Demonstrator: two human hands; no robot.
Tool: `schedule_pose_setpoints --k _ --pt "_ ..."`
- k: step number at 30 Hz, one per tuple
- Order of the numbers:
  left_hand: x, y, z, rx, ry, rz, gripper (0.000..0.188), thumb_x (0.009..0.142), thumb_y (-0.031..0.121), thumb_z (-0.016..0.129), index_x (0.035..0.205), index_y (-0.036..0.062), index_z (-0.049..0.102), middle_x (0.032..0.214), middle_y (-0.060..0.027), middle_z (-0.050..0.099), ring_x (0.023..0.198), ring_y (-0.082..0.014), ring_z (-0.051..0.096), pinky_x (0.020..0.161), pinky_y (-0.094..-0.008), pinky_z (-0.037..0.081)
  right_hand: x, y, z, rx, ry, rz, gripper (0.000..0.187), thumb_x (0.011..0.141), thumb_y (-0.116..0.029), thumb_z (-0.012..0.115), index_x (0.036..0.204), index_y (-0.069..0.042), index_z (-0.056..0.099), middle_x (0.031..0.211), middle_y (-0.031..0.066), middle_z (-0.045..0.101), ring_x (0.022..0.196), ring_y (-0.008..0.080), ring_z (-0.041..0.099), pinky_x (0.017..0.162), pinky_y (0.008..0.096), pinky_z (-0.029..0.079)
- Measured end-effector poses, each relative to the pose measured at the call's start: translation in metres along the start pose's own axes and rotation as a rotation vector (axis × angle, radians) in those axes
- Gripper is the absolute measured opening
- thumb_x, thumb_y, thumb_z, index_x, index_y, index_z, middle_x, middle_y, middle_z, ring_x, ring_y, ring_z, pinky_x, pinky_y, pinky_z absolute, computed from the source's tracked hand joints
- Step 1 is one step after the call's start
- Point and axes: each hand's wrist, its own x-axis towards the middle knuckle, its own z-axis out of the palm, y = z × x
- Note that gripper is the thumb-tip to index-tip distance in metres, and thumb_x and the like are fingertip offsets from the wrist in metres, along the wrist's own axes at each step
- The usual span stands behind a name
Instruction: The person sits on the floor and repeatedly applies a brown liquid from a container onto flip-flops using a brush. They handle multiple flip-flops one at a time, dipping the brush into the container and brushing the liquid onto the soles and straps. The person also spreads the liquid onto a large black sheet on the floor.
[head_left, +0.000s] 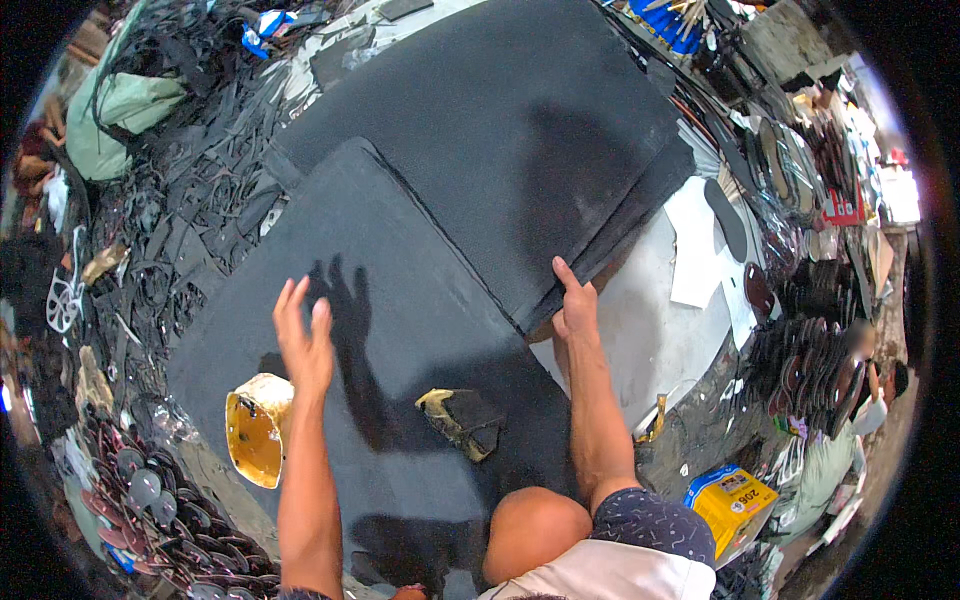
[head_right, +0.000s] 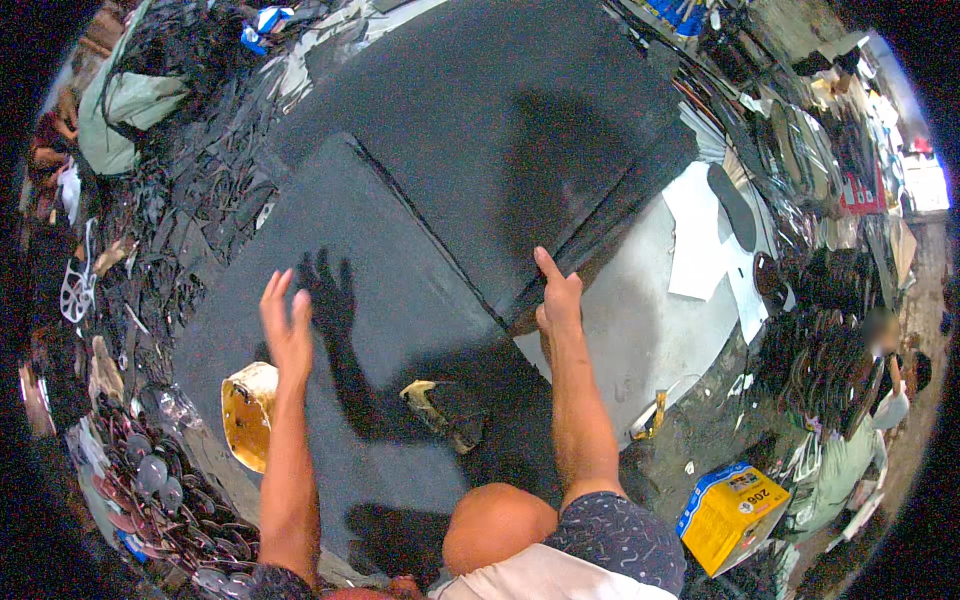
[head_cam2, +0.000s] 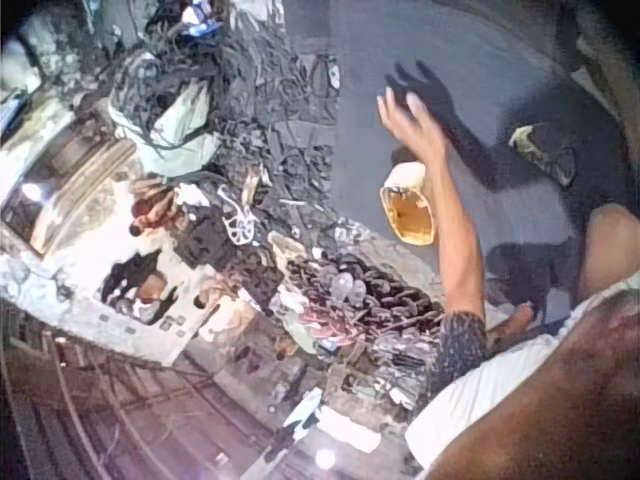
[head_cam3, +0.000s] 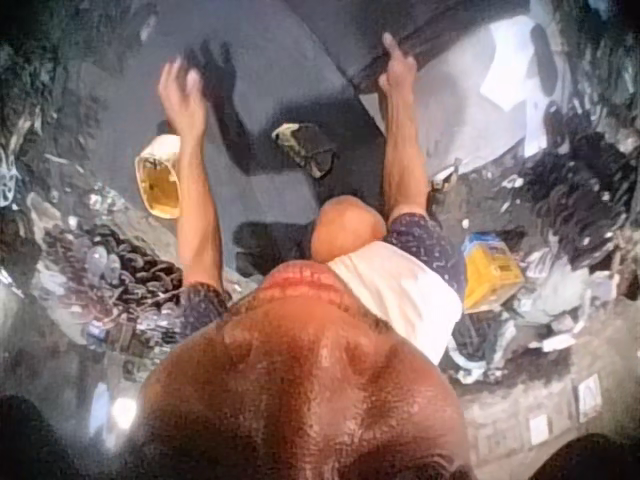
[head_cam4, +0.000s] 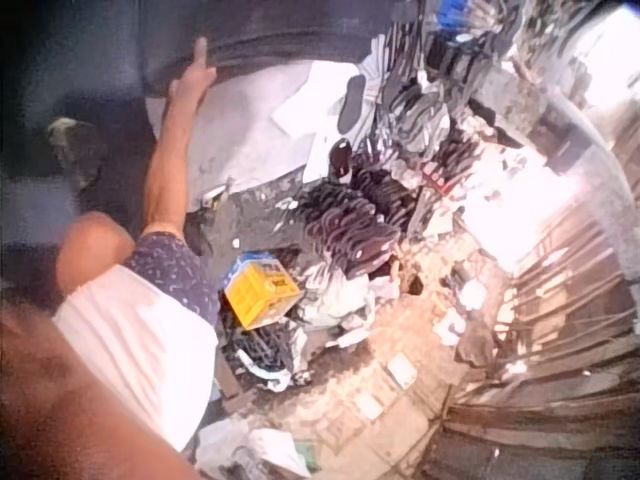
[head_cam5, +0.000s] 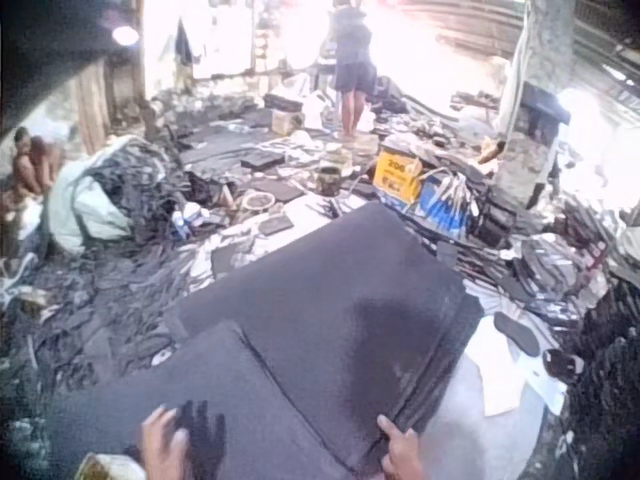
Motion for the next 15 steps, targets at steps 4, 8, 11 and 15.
schedule_pose_setpoints --k 4,8,11,15 --pt "-0.003 -0.055 0.073 0.336 0.023 0.022 0.059 0.099 0.039 0.058 0.146 0.0064 0.046 0.158 -0.0223 0.032 0.148 -0.0401 0.026 0.121 -0.056 0.013 -0.007 0.014 0.002 0.193 0.036 -0.123 0.04 0.09 -0.014 0.076 0.123 0.001 0.059 0.12 0.013 0.066 0.105 0.0284 0.066 0.096 0.0488 0.054" --pt "-0.005 -0.052 0.075 0.372 0.023 0.007 0.067 0.097 0.045 0.057 0.148 0.0056 0.041 0.158 -0.0216 0.03 0.151 -0.0382 0.019 0.122 -0.0568 0.008 -0.008 0.015 0.011 0.314 0.073 -0.053 0.042 0.092 -0.013 0.073 0.127 0.003 0.056 0.124 0.0123 0.064 0.108 0.0288 0.065 0.096 0.0486 0.055" --pt "0.002 -0.052 0.081 0.399 -0.007 -0.013 0.072 0.094 0.05 0.057 0.149 0.0064 0.041 0.158 -0.0215 0.03 0.152 -0.0379 0.018 0.122 -0.0565 0.005 0.015 0.021 0.036 0.221 0.228 -0.312 0.041 0.091 -0.014 0.074 0.122 0.006 0.058 0.12 0.0154 0.066 0.1 0.0298 0.067 0.09 0.0473 0.058" --pt "-0.003 -0.052 0.078 0.482 -0.034 -0.01 0.075 0.093 0.053 0.057 0.15 0.0067 0.039 0.159 -0.0215 0.028 0.153 -0.0373 0.016 0.122 -0.0571 0.004 0.059 -0.011 0.07 0.152 0.31 -0.33 0.043 0.088 -0.015 0.076 0.121 0.006 0.057 0.119 0.0173 0.065 0.097 0.0292 0.067 0.085 0.0459 0.06"
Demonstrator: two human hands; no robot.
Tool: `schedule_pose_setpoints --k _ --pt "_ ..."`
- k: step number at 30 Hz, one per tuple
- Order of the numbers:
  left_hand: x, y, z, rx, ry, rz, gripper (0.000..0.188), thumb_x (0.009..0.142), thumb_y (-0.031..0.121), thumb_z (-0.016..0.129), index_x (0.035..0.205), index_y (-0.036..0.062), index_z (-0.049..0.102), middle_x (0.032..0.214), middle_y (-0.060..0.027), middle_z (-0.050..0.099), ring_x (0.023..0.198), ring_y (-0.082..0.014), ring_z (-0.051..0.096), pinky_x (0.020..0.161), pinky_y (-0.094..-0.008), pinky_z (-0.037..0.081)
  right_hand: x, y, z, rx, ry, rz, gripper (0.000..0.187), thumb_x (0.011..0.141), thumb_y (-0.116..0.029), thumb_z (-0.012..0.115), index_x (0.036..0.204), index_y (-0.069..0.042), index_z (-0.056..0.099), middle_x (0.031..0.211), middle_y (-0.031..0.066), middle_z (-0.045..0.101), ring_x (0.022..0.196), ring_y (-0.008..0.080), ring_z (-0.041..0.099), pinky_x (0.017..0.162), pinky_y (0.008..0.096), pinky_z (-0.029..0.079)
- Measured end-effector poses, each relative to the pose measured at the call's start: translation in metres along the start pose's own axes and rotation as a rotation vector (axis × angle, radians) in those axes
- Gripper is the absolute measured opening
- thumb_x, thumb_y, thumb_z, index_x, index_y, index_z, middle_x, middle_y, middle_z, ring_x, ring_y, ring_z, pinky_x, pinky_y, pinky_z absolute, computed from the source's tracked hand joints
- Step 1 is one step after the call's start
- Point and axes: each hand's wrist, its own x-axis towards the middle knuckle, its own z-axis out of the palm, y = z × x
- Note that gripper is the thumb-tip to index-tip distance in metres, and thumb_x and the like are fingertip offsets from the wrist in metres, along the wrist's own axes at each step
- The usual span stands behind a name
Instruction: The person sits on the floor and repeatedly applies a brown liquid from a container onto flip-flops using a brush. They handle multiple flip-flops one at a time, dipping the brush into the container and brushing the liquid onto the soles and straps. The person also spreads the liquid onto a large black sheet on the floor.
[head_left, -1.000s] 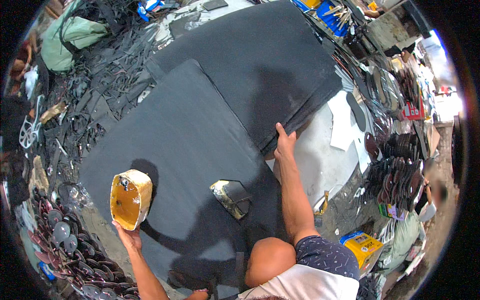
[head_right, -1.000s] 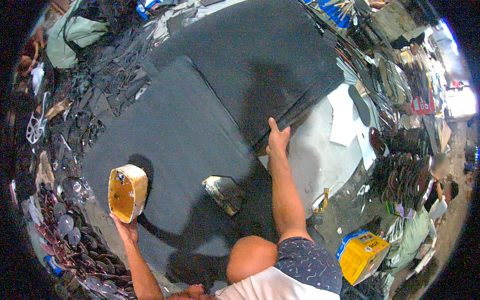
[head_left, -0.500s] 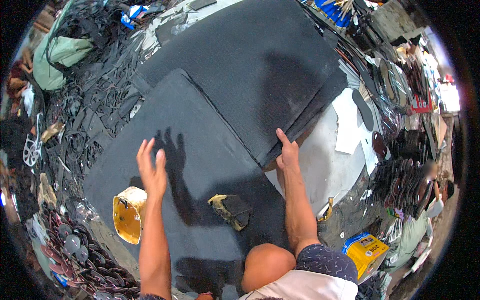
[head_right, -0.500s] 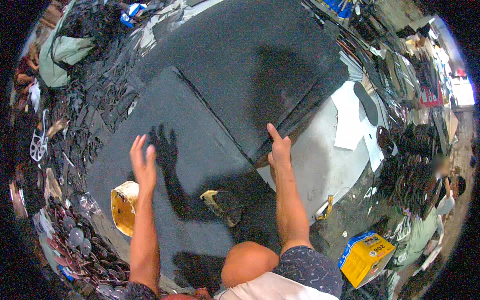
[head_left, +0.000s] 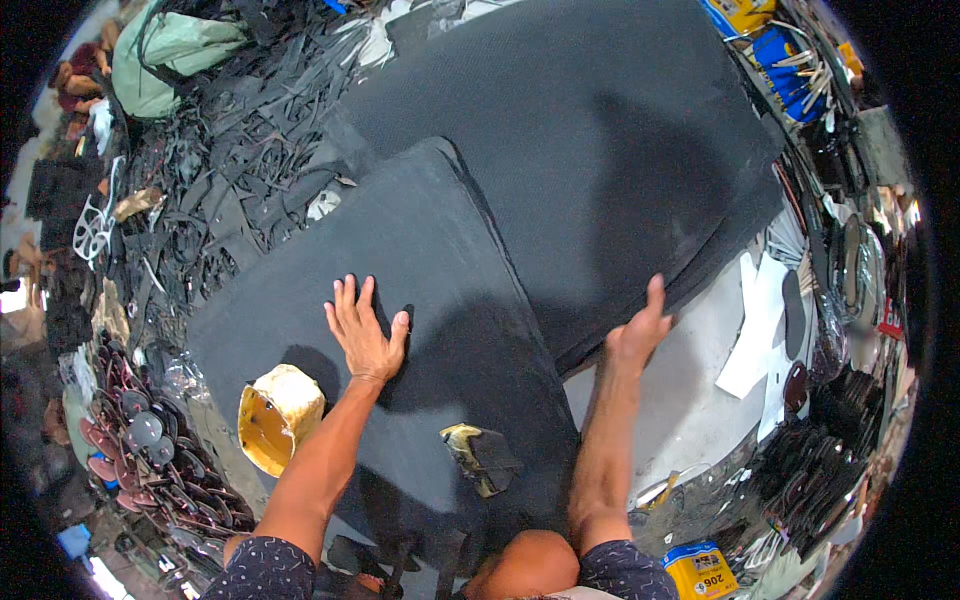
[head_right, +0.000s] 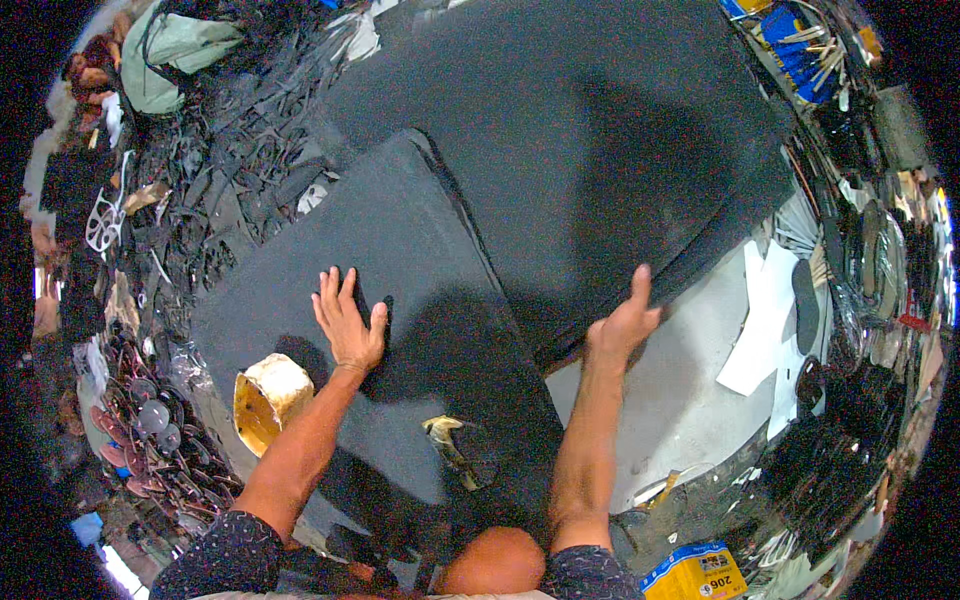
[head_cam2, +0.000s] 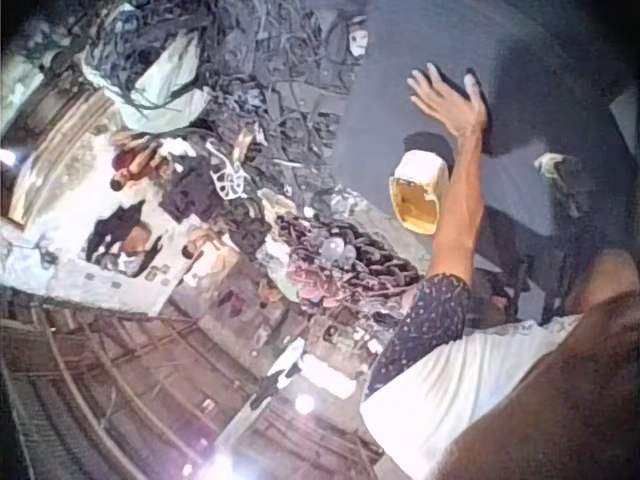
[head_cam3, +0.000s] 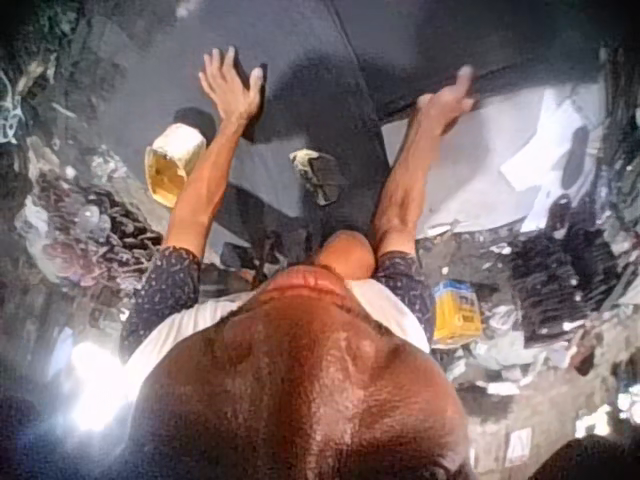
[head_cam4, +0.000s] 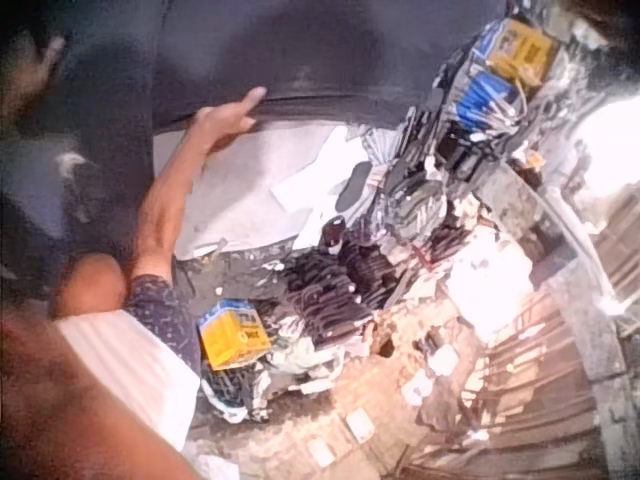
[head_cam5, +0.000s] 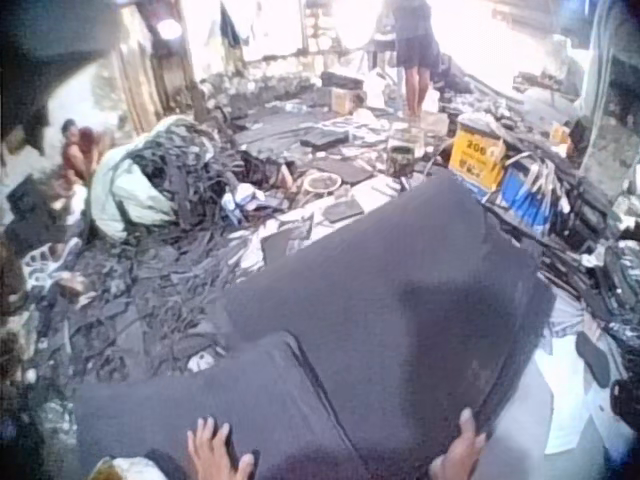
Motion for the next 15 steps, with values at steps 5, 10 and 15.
schedule_pose_setpoints --k 5,10,15 --pt "0.007 0.01 -0.002 0.051 -0.074 -0.003 0.075 0.094 0.053 0.056 0.151 0.0068 0.038 0.16 -0.021 0.028 0.153 -0.0378 0.016 0.121 -0.0607 0.005 0.091 0.015 0.075 0.01 0.002 -0.032 0.042 0.088 -0.014 0.075 0.12 0.006 0.056 0.118 0.0174 0.065 0.094 0.0311 0.067 0.084 0.0467 0.06" --pt "0.009 0.008 -0.003 0.03 -0.077 0.024 0.072 0.095 0.051 0.053 0.15 0.007 0.04 0.16 -0.0203 0.028 0.153 -0.0379 0.015 0.121 -0.0601 0.005 0.173 0.03 0.15 -0.039 -0.111 -0.014 0.043 0.089 -0.011 0.071 0.123 0.009 0.054 0.117 0.0194 0.065 0.095 0.0353 0.068 0.083 0.0519 0.059" --pt "0.006 0.004 -0.003 -0.016 -0.063 0.008 0.07 0.095 0.05 0.054 0.15 0.0084 0.04 0.161 -0.0186 0.028 0.153 -0.0376 0.015 0.121 -0.059 0.005 0.246 -0.015 0.197 -0.916 -0.286 -0.234 0.066 0.092 -0.027 0.069 0.137 0.016 0.046 0.132 0.0291 0.059 0.117 0.04 0.062 0.097 0.046 0.049"
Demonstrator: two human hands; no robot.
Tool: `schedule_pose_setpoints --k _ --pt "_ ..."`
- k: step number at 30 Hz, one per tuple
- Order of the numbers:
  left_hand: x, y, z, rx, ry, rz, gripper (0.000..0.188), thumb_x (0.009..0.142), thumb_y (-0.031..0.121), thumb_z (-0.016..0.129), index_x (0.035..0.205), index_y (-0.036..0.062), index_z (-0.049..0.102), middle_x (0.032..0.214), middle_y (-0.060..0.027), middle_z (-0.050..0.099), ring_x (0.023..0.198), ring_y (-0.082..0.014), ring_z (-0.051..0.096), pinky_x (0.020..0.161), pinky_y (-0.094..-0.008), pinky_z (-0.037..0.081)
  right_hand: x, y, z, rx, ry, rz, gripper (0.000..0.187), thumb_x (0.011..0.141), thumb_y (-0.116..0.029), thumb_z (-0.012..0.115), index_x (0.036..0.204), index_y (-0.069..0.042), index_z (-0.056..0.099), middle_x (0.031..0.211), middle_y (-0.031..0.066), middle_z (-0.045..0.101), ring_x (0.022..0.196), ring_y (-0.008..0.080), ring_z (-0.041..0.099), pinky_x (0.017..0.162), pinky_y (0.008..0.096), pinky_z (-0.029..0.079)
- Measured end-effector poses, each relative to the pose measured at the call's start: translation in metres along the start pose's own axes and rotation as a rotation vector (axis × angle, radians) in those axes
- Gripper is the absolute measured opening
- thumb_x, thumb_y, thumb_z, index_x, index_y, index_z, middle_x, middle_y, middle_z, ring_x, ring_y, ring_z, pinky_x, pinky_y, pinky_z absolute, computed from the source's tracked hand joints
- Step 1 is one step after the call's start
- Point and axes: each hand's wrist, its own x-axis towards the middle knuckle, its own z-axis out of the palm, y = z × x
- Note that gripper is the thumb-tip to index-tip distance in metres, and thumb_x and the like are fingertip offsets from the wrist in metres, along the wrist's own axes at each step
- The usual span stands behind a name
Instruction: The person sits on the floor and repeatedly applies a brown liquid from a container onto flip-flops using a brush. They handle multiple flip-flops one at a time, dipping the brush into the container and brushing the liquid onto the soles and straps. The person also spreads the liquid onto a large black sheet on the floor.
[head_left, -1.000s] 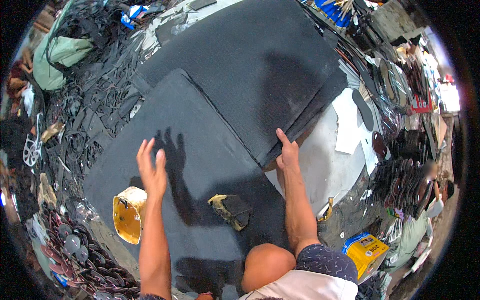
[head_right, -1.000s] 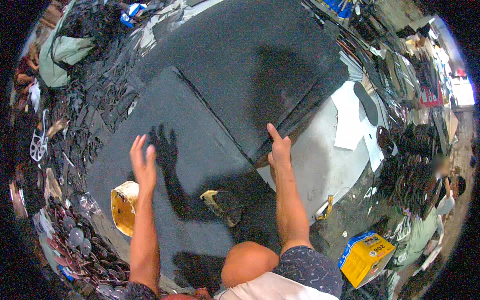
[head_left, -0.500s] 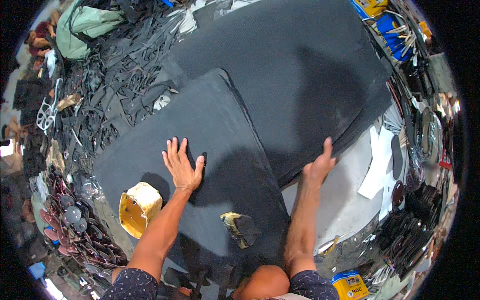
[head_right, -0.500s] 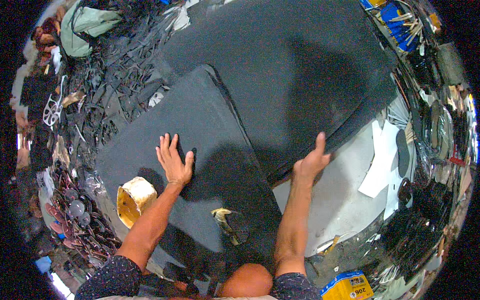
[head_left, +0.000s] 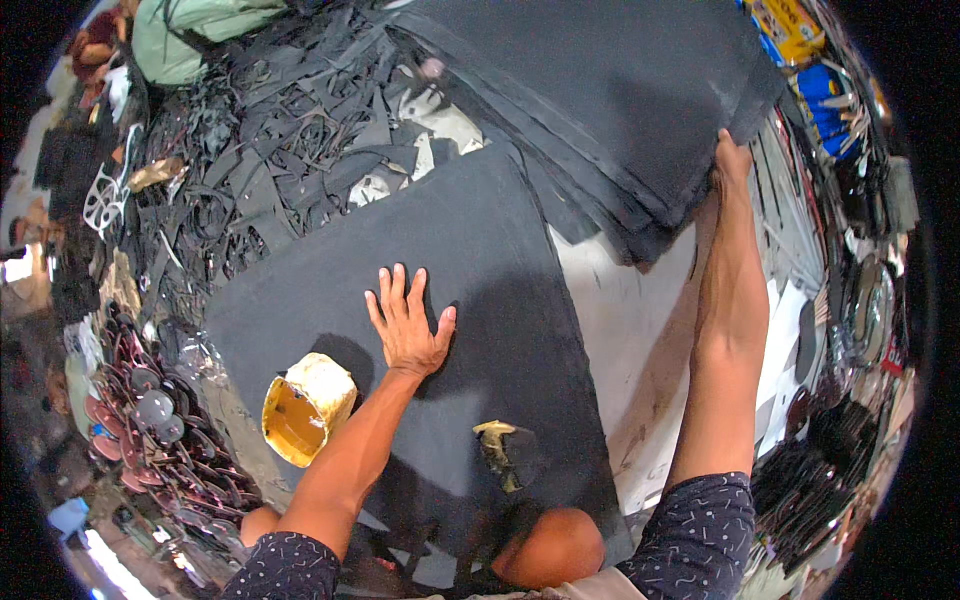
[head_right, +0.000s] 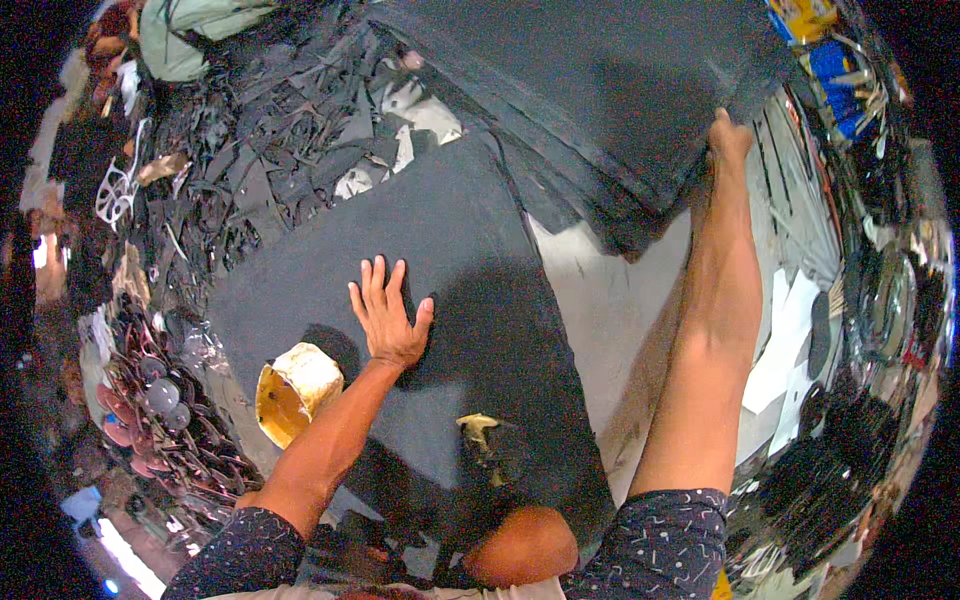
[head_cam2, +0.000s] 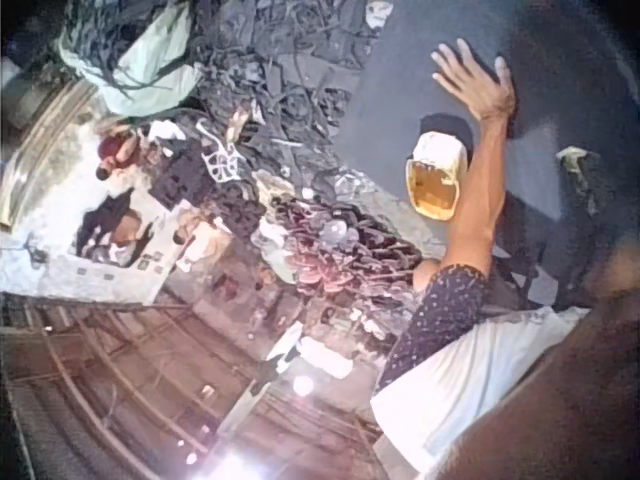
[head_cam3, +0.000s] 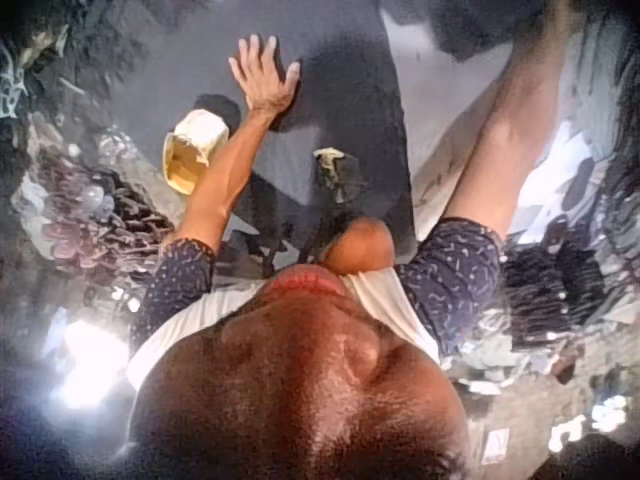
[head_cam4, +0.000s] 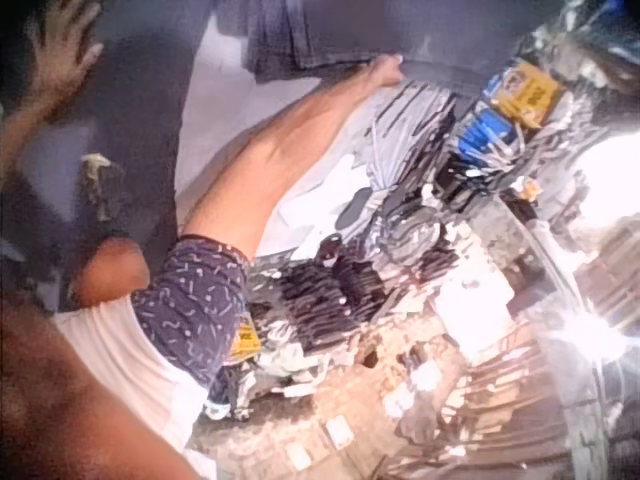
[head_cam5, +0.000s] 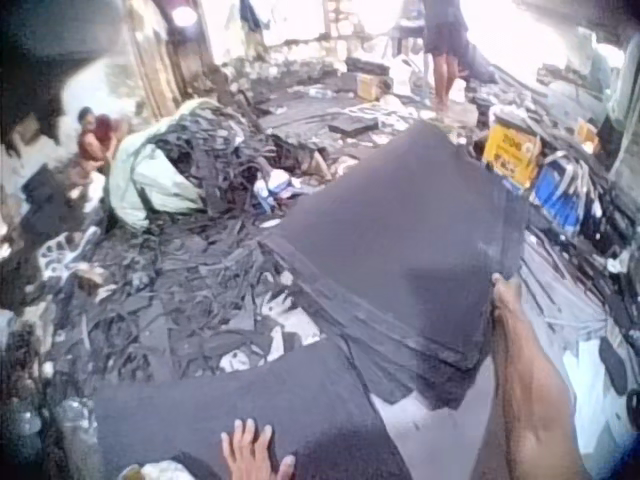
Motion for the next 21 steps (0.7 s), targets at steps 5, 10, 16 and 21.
schedule_pose_setpoints --k 5,10,16,21 --pt "0.004 0.004 -0.006 -0.02 -0.036 -0.037 0.07 0.093 0.049 0.058 0.149 0.0101 0.041 0.161 -0.0175 0.028 0.153 -0.0361 0.015 0.122 -0.0585 0.005 -0.087 0.058 -0.012 -0.403 0.198 -0.654 0.069 0.091 -0.037 0.068 0.141 0.005 0.047 0.136 0.028 0.055 0.125 0.0449 0.051 0.106 0.0505 0.039" --pt "-0.006 0.003 -0.007 -0.058 0.005 -0.05 0.071 0.092 0.049 0.061 0.149 0.0111 0.042 0.162 -0.0164 0.027 0.154 -0.0346 0.014 0.123 -0.0577 0.004 -0.259 0.096 -0.01 -0.414 -0.103 -0.748 0.059 0.102 -0.033 0.057 0.15 -0.002 0.042 0.159 0.0257 0.032 0.149 0.0438 0.024 0.122 0.0516 0.018" --pt "-0.005 0.002 -0.013 -0.074 0.114 -0.038 0.068 0.095 0.053 0.058 0.146 0.0095 0.049 0.156 -0.0168 0.039 0.15 -0.0326 0.027 0.123 -0.0516 0.014 -0.354 0.126 -0.044 -0.297 -0.429 -0.561 0.044 0.106 -0.03 0.051 0.136 0.001 0.058 0.151 0.0243 0.046 0.146 0.0397 0.033 0.12 0.046 0.025" --pt "-0.055 -0.017 -0.174 -0.668 0.555 0.094 0.032 0.094 0.019 0.068 0.123 0.0055 0.067 0.12 -0.0101 0.069 0.112 -0.0209 0.064 0.098 -0.0337 0.049 -0.437 0.137 -0.108 -0.25 -0.498 -0.438 0.041 0.104 -0.03 0.055 0.131 0.001 0.061 0.143 0.0251 0.052 0.138 0.0402 0.044 0.115 0.0439 0.034"
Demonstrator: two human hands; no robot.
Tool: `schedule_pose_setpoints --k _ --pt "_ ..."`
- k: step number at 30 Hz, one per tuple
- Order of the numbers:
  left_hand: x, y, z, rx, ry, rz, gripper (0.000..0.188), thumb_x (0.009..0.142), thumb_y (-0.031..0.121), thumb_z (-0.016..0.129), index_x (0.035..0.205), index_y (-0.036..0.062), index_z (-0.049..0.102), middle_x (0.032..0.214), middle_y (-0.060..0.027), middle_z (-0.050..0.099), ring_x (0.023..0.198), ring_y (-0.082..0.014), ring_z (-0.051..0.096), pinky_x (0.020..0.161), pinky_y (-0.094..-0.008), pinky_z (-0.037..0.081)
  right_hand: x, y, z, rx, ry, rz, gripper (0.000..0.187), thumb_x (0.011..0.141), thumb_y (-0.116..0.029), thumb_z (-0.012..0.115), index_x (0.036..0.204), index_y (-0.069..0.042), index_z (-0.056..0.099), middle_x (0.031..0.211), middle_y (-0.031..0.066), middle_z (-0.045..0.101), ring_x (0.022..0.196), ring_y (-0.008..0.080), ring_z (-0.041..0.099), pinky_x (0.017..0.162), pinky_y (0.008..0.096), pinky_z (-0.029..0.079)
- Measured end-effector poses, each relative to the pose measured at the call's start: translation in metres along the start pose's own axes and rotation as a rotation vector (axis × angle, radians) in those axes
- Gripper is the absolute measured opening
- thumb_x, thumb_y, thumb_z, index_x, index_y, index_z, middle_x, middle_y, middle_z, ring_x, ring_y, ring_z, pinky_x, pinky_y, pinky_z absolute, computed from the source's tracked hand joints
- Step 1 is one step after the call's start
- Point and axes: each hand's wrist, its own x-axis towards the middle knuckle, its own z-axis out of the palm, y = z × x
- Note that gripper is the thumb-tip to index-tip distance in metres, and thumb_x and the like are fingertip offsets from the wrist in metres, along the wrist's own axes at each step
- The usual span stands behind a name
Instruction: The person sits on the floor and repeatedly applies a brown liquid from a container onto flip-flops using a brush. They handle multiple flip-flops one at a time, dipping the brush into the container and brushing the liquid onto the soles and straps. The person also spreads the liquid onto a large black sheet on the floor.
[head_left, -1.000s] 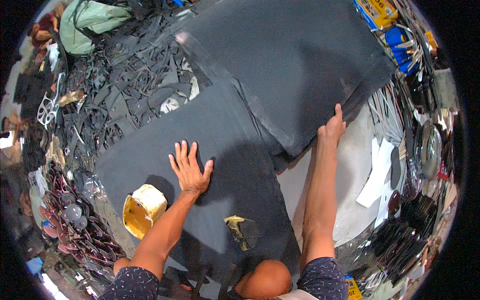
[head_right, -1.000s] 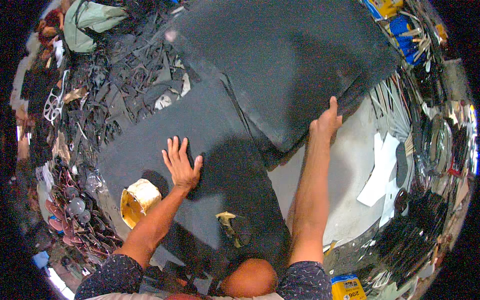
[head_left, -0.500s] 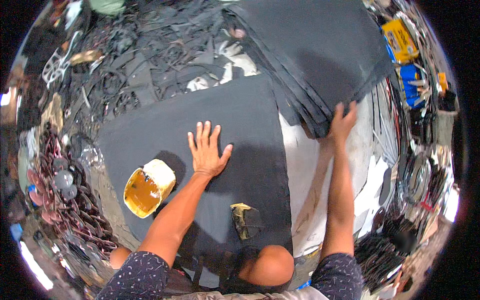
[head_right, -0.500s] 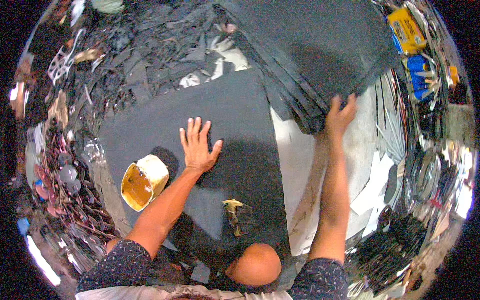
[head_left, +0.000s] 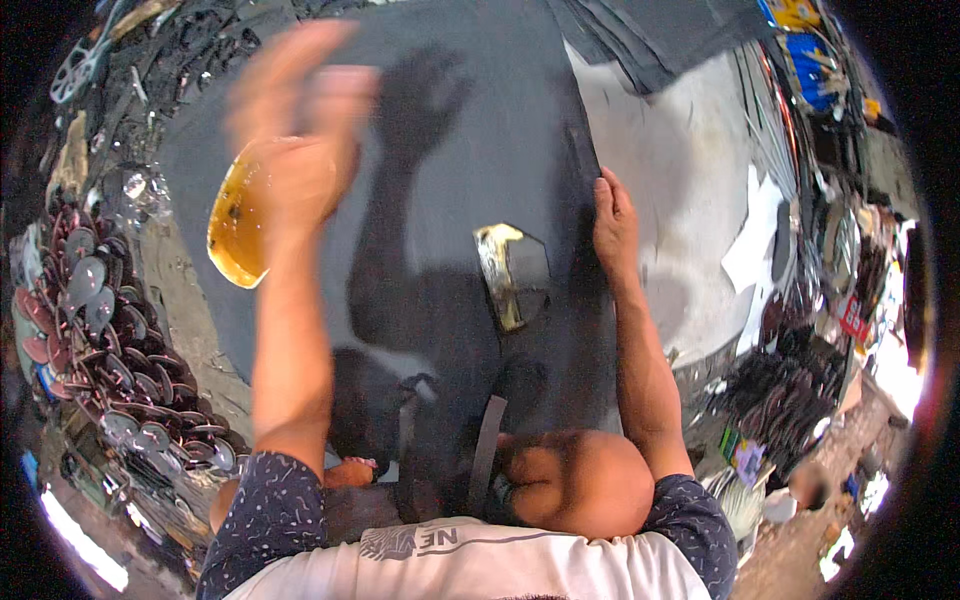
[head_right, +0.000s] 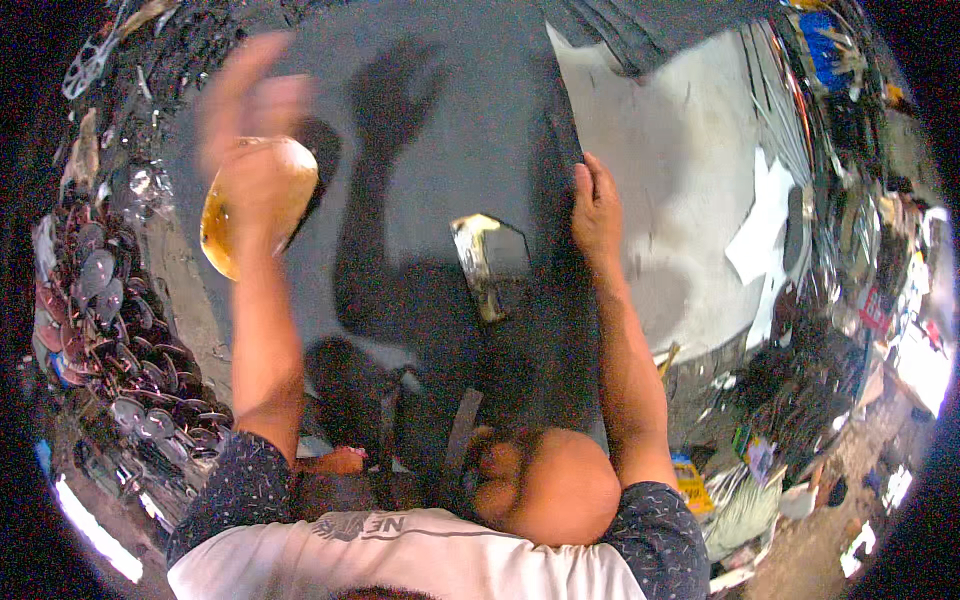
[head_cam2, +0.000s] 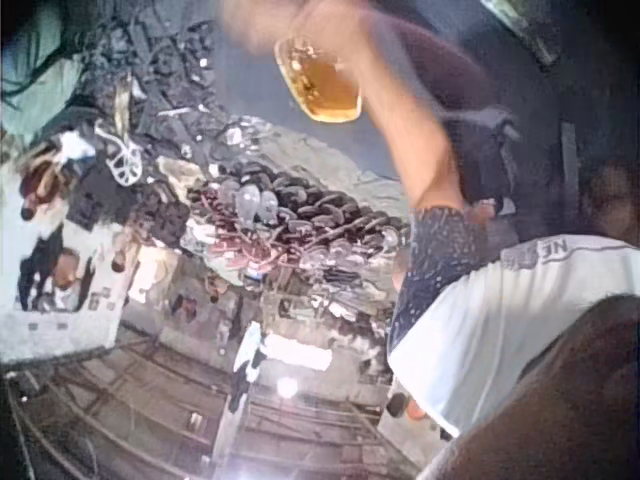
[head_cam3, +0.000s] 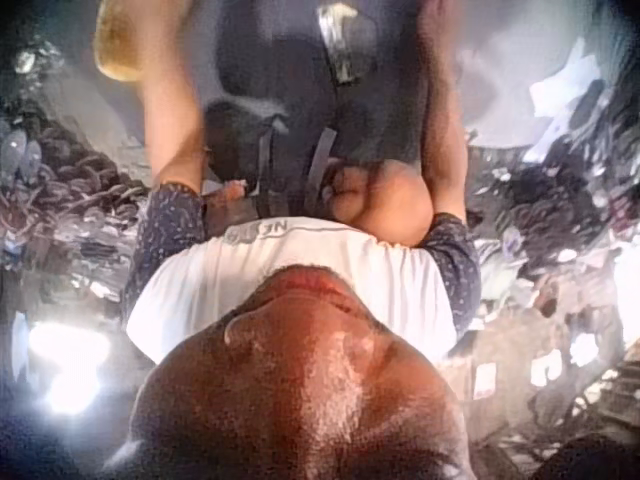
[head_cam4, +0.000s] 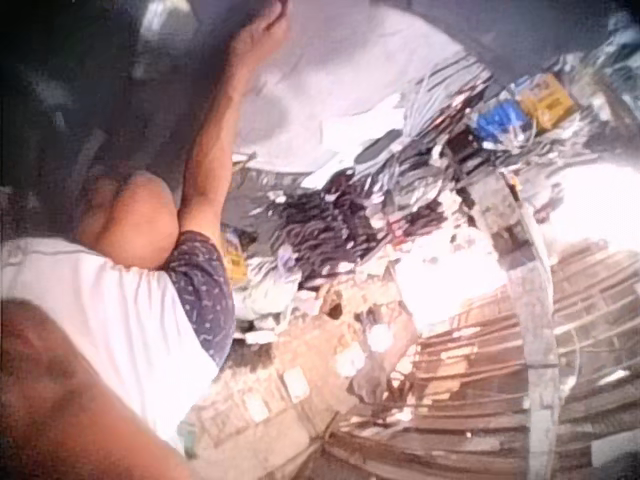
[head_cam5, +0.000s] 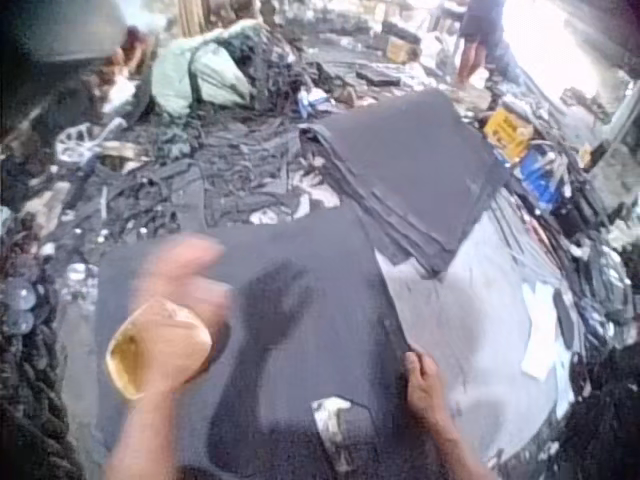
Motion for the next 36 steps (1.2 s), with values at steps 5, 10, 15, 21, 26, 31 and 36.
schedule_pose_setpoints --k 5,10,15,21,26,31,36 --pt "-0.077 -0.129 -0.193 0.086 0.565 -0.594 0.052 0.097 0.039 0.064 0.136 0.0055 0.057 0.126 -0.0112 0.062 0.116 -0.0187 0.056 0.101 -0.0344 0.043 -0.093 -0.033 0.013 -0.3 -0.106 -0.318 0.055 0.092 -0.029 0.072 0.135 0.001 0.057 0.139 0.0247 0.054 0.13 0.0394 0.049 0.112 0.0449 0.038" --pt "-0.167 -0.122 -0.172 -0.537 0.316 -1.359 0.107 0.077 0.084 0.059 0.155 0.0155 0.034 0.15 -0.013 0.042 0.131 -0.0293 0.042 0.108 -0.0513 0.03 -0.135 -0.047 0.025 -0.37 -0.203 -0.217 0.066 0.087 -0.03 0.075 0.138 0.002 0.049 0.137 0.0248 0.051 0.125 0.0417 0.047 0.108 0.0487 0.039" --pt "-0.174 -0.114 -0.177 -0.483 0.456 -1.099 0.073 0.092 0.058 0.064 0.145 0.0115 0.045 0.135 -0.0127 0.05 0.124 -0.0251 0.047 0.105 -0.0461 0.037 -0.156 -0.037 0.017 -0.395 -0.215 -0.428 0.054 0.092 -0.023 0.07 0.14 -0.008 0.051 0.123 0.0201 0.058 0.114 0.0377 0.053 0.1 0.045 0.044" --pt "-0.134 -0.019 -0.143 -0.153 0.424 -0.189 0.047 0.095 0.021 0.069 0.135 0.0028 0.052 0.125 -0.0083 0.059 0.114 -0.0201 0.056 0.101 -0.0348 0.044 -0.165 -0.052 0.014 -0.163 -0.274 -0.141 0.033 0.095 -0.02 0.067 0.126 -0.01 0.066 0.088 0.0105 0.059 0.076 0.0263 0.058 0.072 0.0374 0.048" --pt "-0.181 0.047 -0.066 0.116 -0.443 0.104 0.051 0.08 0.018 0.075 0.128 0.0094 0.063 0.131 -0.0126 0.062 0.12 -0.0328 0.058 0.105 -0.0454 0.042 -0.14 -0.088 0.034 -0.145 -0.218 -0.375 0.027 0.094 -0.02 0.068 0.118 -0.008 0.069 0.09 0.0138 0.063 0.08 0.0277 0.061 0.073 0.0395 0.049" --pt "-0.199 0.052 -0.008 0.373 -0.775 0.082 0.039 0.076 0.019 0.073 0.115 0.0148 0.071 0.108 -0.0081 0.072 0.105 -0.032 0.063 0.088 -0.0499 0.045 -0.143 -0.121 0.053 -0.056 -0.416 -0.254 0.029 0.091 -0.013 0.066 0.119 -0.005 0.064 0.112 0.023 0.067 0.104 0.0394 0.064 0.091 0.0442 0.05" --pt "-0.198 0.035 0.016 0.423 -0.843 0.248 0.018 0.086 0.021 0.061 0.091 0.0167 0.078 0.092 -0.0079 0.073 0.097 -0.0279 0.065 0.085 -0.0452 0.045 -0.156 -0.068 0.051 0.814 -0.08 0.465 0.034 0.101 -0.033 0.061 0.12 -0.005 0.054 0.095 0.0042 0.059 0.082 0.0123 0.059 0.067 0.0274 0.053"
